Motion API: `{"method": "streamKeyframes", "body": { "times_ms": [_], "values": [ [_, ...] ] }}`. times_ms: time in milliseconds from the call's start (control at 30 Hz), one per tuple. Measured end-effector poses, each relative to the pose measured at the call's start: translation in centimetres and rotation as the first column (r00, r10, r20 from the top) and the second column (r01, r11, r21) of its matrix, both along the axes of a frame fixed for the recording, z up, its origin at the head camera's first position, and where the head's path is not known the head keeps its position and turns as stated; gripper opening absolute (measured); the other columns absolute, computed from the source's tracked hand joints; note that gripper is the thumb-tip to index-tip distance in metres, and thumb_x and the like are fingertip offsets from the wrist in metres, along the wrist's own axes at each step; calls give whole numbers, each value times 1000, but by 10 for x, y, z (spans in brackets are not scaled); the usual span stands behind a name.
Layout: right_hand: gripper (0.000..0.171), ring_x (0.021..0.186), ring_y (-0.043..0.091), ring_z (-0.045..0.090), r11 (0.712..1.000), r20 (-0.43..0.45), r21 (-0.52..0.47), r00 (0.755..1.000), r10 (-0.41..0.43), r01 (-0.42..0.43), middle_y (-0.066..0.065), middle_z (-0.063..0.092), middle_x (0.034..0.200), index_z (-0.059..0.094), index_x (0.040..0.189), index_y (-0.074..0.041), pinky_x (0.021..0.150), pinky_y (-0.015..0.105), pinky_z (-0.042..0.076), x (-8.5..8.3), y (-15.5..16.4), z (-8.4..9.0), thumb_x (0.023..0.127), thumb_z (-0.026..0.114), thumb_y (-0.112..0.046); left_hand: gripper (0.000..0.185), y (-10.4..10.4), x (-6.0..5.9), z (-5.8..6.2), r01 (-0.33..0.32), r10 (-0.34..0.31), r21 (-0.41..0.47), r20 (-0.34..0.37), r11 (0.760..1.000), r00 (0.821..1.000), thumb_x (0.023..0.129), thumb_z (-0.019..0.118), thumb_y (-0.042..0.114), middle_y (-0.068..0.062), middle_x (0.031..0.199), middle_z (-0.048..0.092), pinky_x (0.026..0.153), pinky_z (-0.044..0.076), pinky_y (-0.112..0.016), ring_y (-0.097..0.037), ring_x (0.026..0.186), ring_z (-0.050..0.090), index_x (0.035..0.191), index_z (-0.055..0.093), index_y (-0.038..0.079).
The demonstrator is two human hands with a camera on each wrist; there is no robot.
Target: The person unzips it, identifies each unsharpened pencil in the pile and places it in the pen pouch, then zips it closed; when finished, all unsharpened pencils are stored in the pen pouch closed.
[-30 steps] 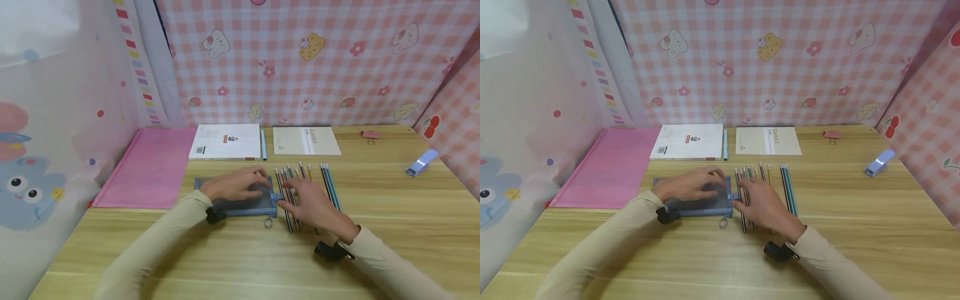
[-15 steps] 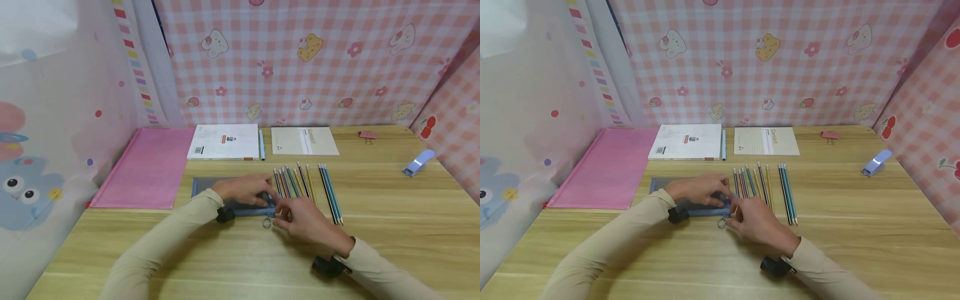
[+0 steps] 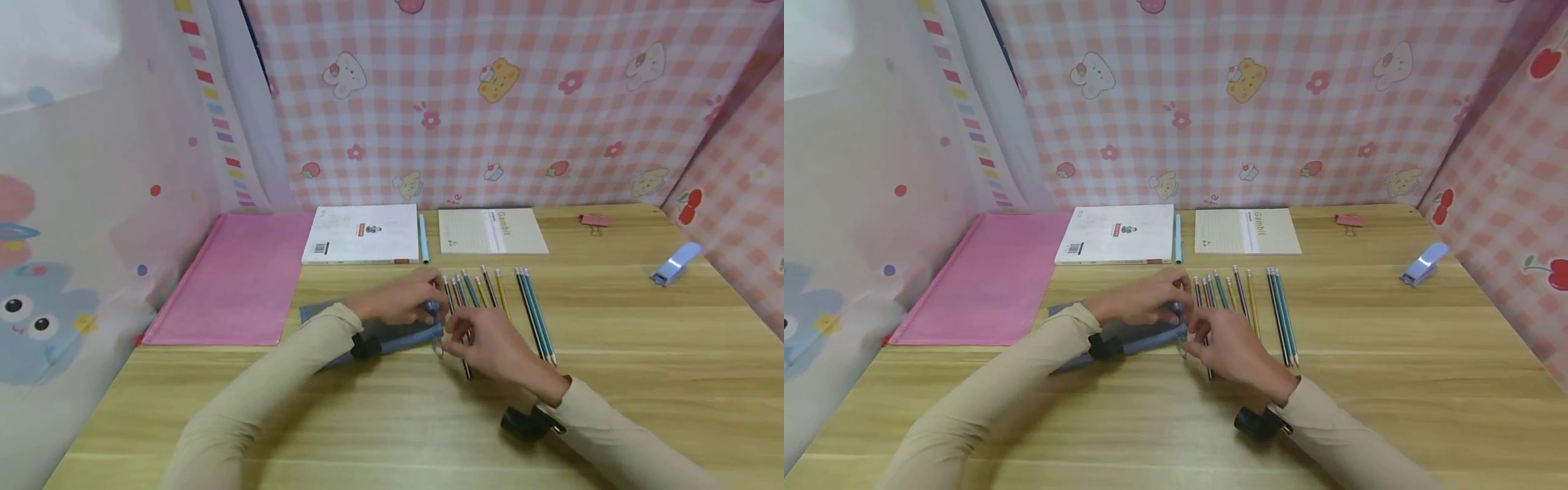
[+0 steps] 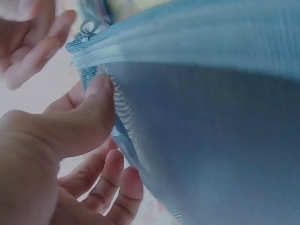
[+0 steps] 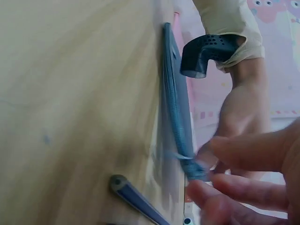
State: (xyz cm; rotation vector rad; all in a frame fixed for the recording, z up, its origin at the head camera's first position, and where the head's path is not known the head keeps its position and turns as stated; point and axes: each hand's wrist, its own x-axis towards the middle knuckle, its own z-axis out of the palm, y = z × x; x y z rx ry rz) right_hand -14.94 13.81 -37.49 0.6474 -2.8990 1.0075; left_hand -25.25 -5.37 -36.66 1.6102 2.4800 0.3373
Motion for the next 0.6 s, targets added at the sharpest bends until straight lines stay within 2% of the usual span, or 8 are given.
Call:
{"method": "streamKeyframes", "body": {
  "times_ms": [133, 233, 400, 600],
  "values": [
    [16, 67, 8, 63, 994, -10, -80, 998, -70, 69, 3, 75, 86, 69, 95, -8, 60, 24, 50, -9, -4, 3, 85, 79, -17, 9, -11, -11, 18, -33, 36, 105, -18, 994, 999, 89, 73, 14, -7, 120, 62, 107, 40, -40, -23, 116, 53, 98, 72, 16],
    [19, 67, 9, 63, 982, -15, -160, 994, -107, 103, 7, 76, 92, 69, 98, -8, 61, 25, 50, -18, -11, 5, 86, 79, -18, 10, -20, -17, 32, -71, 74, 178, -9, 981, 997, 90, 72, 13, -5, 115, 68, 109, 40, -41, -22, 114, 58, 100, 71, 14],
    [10, 57, 11, 62, 948, -43, -294, 989, -144, 125, 9, 76, 89, 72, 93, -8, 52, 23, 46, -31, -25, 10, 87, 77, -14, 13, -34, -24, 45, -173, 145, 278, 118, 945, 982, 94, 68, 11, -4, 106, 71, 102, 48, -39, -19, 107, 65, 107, 69, 9],
    [8, 56, 13, 62, 897, -98, -421, 976, -195, 137, 11, 73, 80, 72, 92, -6, 47, 22, 42, -40, -34, 14, 93, 70, -13, 9, -40, -30, 43, -230, 140, 349, 266, 909, 954, 99, 61, 11, -6, 104, 64, 95, 48, -37, -20, 102, 61, 108, 62, 10]
  ]
}}
